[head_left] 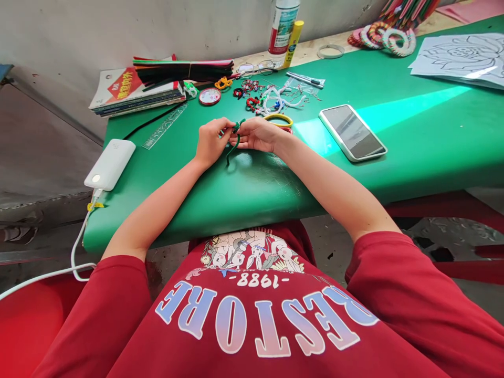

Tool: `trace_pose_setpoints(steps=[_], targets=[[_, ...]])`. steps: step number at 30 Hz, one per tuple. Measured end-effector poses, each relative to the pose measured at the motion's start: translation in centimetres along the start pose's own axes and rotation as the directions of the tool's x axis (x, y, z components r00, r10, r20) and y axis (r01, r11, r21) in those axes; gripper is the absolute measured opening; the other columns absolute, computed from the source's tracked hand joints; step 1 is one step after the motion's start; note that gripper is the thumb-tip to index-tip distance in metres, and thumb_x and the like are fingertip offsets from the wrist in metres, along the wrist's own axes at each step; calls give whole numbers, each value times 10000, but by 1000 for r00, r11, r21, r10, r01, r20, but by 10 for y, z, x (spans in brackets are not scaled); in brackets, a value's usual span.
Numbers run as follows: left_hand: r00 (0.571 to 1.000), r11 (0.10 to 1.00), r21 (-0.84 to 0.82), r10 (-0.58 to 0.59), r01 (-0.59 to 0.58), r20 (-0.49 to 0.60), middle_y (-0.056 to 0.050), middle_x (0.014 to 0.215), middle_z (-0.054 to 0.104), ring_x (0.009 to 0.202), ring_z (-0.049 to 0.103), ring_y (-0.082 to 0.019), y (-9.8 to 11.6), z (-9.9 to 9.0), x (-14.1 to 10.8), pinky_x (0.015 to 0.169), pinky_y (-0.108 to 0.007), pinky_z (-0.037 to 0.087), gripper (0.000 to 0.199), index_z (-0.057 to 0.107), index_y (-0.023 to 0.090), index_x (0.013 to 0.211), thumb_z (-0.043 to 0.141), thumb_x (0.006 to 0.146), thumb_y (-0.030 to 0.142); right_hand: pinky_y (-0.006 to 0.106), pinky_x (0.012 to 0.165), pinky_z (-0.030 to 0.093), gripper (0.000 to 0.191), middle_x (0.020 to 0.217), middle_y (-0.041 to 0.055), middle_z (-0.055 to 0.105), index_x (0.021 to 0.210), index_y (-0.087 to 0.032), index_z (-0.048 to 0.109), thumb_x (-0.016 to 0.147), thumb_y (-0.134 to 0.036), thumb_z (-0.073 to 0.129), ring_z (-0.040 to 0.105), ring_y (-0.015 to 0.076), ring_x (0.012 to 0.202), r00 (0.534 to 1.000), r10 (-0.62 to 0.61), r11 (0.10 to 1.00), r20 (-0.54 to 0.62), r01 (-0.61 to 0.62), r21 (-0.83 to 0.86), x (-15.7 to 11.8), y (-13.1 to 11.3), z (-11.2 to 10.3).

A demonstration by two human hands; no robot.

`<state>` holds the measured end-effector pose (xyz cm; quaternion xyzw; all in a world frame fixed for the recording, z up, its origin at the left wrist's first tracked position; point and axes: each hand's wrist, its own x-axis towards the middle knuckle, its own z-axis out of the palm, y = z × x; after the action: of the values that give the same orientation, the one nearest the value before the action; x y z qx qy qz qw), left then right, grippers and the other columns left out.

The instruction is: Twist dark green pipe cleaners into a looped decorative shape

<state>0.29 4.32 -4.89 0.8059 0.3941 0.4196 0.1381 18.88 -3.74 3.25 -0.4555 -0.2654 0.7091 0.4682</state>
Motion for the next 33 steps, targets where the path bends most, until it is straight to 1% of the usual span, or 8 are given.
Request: trace_pose_setpoints(steps=[5, 8, 10, 13, 18, 23, 29, 33], targets=[[987, 968, -207, -156, 143, -49, -3, 943, 849, 967, 897, -250, 10, -3, 2, 1027, -327, 730, 271, 790, 259, 967, 996, 1141, 244, 165, 696, 650, 432, 808, 12, 691, 911, -227, 583, 1001, 193, 632, 689, 144, 666, 1000, -12, 1000, 8, 12, 3, -10, -3, 9], [975, 935, -314, -201, 163, -95, -12, 908, 824, 1021, 924, -282, 14, -4, 4, 1036, -353, 757, 375, 770, 271, 963, 1093, 1099, 406, 92, 548, 482, 424, 832, 7, 676, 915, -210, 584, 1048, 189, 645, 537, 88, 572, 1000, -8, 1000, 11, 8, 1, -11, -7, 10], [970, 924, -345, -216, 165, -113, -20, 904, 815, 1036, 939, -298, 17, -4, 5, 1036, -380, 776, 456, 754, 281, 960, 1110, 1088, 535, 82, 484, 370, 408, 794, -13, 615, 903, -204, 579, 1114, 141, 636, 399, 67, 522, 1000, 12, 1000, 0, -12, -5, -10, -10, 8], [961, 909, -369, -253, 196, -112, -27, 893, 818, 1011, 950, -309, 21, -4, 6, 1028, -406, 797, 539, 743, 291, 945, 1125, 1053, 656, 102, 456, 335, 366, 730, -42, 515, 920, -196, 615, 1203, 36, 624, 301, 85, 508, 999, 47, 999, -20, -48, -17, -8, -13, 6], [959, 910, -358, -262, 209, -108, -23, 896, 839, 1029, 967, -315, 26, -6, 4, 1040, -403, 799, 530, 756, 293, 949, 1126, 1055, 657, 114, 457, 320, 298, 803, -20, 603, 1001, -184, 680, 1280, -80, 693, 328, 91, 518, 999, 49, 998, 8, -48, -28, -10, -14, 7], [970, 929, -327, -218, 173, -105, -7, 910, 834, 1017, 981, -293, 28, -5, 1, 1023, -363, 792, 468, 754, 278, 958, 1097, 1103, 560, 92, 530, 309, 390, 838, -43, 591, 958, -167, 658, 1318, -18, 672, 337, 46, 520, 1000, 23, 998, -15, -23, -53, -8, -12, 7], [972, 923, -345, -214, 169, -95, -3, 915, 825, 1064, 985, -301, 28, -5, 2, 1040, -365, 790, 472, 764, 281, 969, 1115, 1098, 569, 93, 475, 304, 409, 822, -20, 624, 912, -162, 657, 1262, 38, 723, 366, 60, 531, 999, -3, 999, -38, 1, -43, -4, -9, 6], [969, 926, -339, -217, 164, -122, -16, 921, 833, 1096, 960, -305, 21, -6, 6, 1063, -370, 782, 507, 775, 286, 962, 1155, 1066, 605, 102, 458, 309, 399, 762, -53, 520, 928, -178, 659, 1262, 24, 740, 332, 74, 519, 1000, 1, 999, -28, -3, -40, -3, -8, 6]])
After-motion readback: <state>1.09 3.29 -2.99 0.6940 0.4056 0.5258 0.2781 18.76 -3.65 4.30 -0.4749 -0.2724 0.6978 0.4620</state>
